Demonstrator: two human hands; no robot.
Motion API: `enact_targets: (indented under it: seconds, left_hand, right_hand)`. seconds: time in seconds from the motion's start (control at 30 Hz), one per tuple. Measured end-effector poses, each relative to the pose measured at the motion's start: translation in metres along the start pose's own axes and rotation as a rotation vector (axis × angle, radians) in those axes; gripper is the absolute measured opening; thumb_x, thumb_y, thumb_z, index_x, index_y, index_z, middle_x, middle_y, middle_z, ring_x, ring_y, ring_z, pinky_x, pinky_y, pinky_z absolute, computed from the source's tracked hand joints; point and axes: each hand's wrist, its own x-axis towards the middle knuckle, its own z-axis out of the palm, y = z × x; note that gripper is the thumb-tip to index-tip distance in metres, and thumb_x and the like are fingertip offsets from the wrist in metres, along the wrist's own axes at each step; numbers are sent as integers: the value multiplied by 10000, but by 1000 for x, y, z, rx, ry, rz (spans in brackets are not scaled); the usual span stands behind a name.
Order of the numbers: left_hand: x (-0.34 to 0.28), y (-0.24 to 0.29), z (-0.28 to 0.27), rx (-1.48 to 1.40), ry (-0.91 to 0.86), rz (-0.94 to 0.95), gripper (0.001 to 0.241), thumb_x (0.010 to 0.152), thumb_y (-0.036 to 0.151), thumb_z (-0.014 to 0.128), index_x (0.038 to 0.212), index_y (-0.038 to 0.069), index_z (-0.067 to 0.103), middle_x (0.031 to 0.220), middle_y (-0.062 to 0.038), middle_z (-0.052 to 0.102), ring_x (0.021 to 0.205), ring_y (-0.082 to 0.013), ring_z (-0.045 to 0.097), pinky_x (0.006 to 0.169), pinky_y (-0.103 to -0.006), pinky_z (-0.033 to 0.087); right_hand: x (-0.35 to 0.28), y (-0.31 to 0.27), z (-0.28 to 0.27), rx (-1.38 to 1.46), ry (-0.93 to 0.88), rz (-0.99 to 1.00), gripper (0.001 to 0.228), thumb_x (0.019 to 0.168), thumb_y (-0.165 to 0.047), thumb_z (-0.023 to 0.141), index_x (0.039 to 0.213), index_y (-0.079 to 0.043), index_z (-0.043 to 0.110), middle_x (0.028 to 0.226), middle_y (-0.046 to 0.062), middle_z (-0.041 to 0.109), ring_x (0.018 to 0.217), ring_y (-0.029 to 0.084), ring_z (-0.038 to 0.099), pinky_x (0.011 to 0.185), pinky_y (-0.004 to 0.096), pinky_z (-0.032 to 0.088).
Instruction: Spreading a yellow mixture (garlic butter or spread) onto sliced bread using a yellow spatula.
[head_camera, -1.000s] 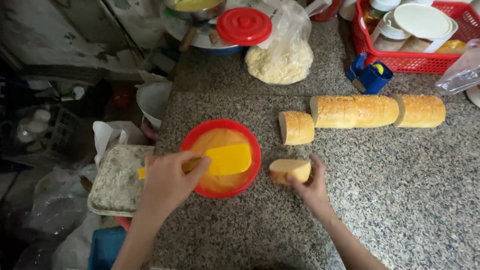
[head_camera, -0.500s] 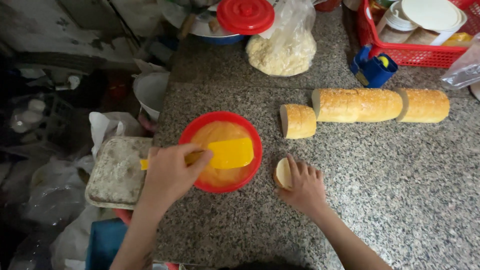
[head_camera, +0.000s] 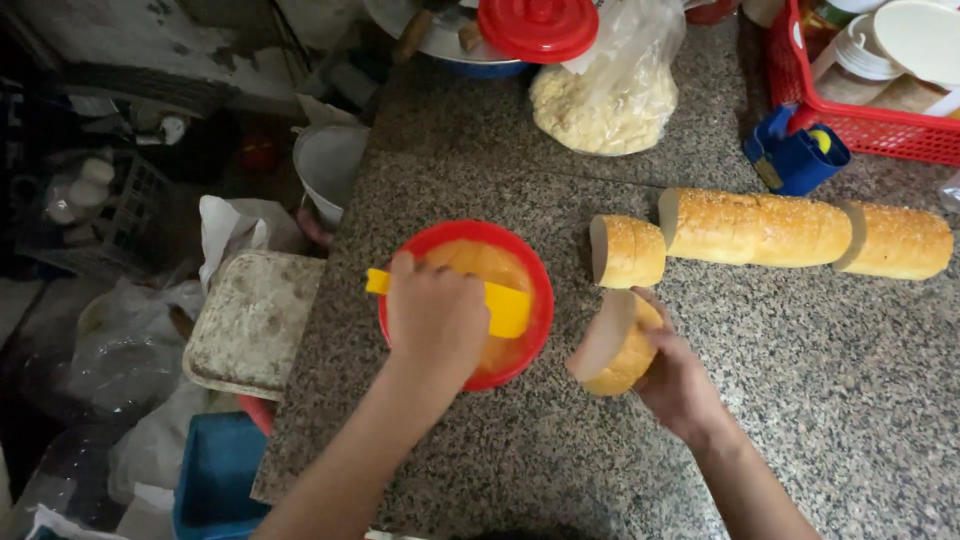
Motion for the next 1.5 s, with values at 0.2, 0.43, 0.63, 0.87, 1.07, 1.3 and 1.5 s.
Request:
enact_targets:
  seconds: [0.2, 0.43, 0.63, 0.87, 1.07, 1.3, 1.5]
  left_hand:
    - [6, 19, -19, 104, -173, 58, 220, 989, 261, 579, 1001, 147, 767, 964, -75, 774, 957, -292, 720, 940, -436, 391]
    - [0, 11, -1, -17, 2, 63, 191, 932, 232, 604, 819, 187, 750, 782, -14, 743, 834, -239, 729, 905, -420, 390]
    - [-6, 2, 10, -172, 277, 23, 192, 858, 254, 615, 785, 158, 765, 703, -64, 728, 752, -288, 715, 826, -441, 375]
    - [-6, -23, 3, -324, 16, -34, 246, 933, 364, 563, 932, 211, 756, 878, -32, 742, 863, -251, 703, 927, -400, 374]
    - [-25, -43, -24, -525, 97, -15, 459, 999, 519, 546, 1136, 145, 774, 1015, -49, 792, 1015, -273, 737, 1078, -446, 389]
    - [-38, -20, -27, 8, 1025, 192, 177, 925, 167, 774, 1101, 152, 761, 1060, 25, 740, 903, -144, 527, 907, -404, 324]
    - [-57, 3, -19, 155, 959, 278, 229, 941, 272, 710, 1115, 132, 762, 1098, -19, 719, 992, -188, 574, 888, -361, 327]
  right_hand:
    - [29, 29, -28, 202, 203, 96, 764, 1017, -651, 320, 1469, -72, 531, 1354, 277, 590, 1234, 509, 570, 1032, 615, 442]
    - [23, 21, -13, 239, 227, 141, 720, 1003, -651, 391, 1388, -79, 598, 1224, 225, 672, 1070, 438, 670, 905, 586, 532]
    - [22, 20, -5, 318, 216, 161, 677, 981, -664, 460, 1296, -94, 646, 1216, 185, 690, 1113, 405, 676, 965, 566, 521]
    - [26, 14, -1, 311, 208, 135, 686, 962, -661, 457, 1317, -104, 644, 1258, 201, 678, 1154, 435, 651, 1006, 591, 498]
    - [19, -3, 19, 316, 214, 118, 728, 942, -621, 479, 1408, -70, 578, 1342, 233, 635, 1231, 449, 607, 1054, 609, 453]
    - [-18, -36, 69, 310, 97, 202, 709, 968, -512, 322, 1486, -59, 497, 1484, 241, 571, 1312, 390, 567, 1046, 514, 450]
    - [-13, -19, 62, 378, -11, 168, 659, 1013, -495, 321, 1411, -15, 536, 1332, 244, 625, 1116, 361, 613, 886, 482, 497]
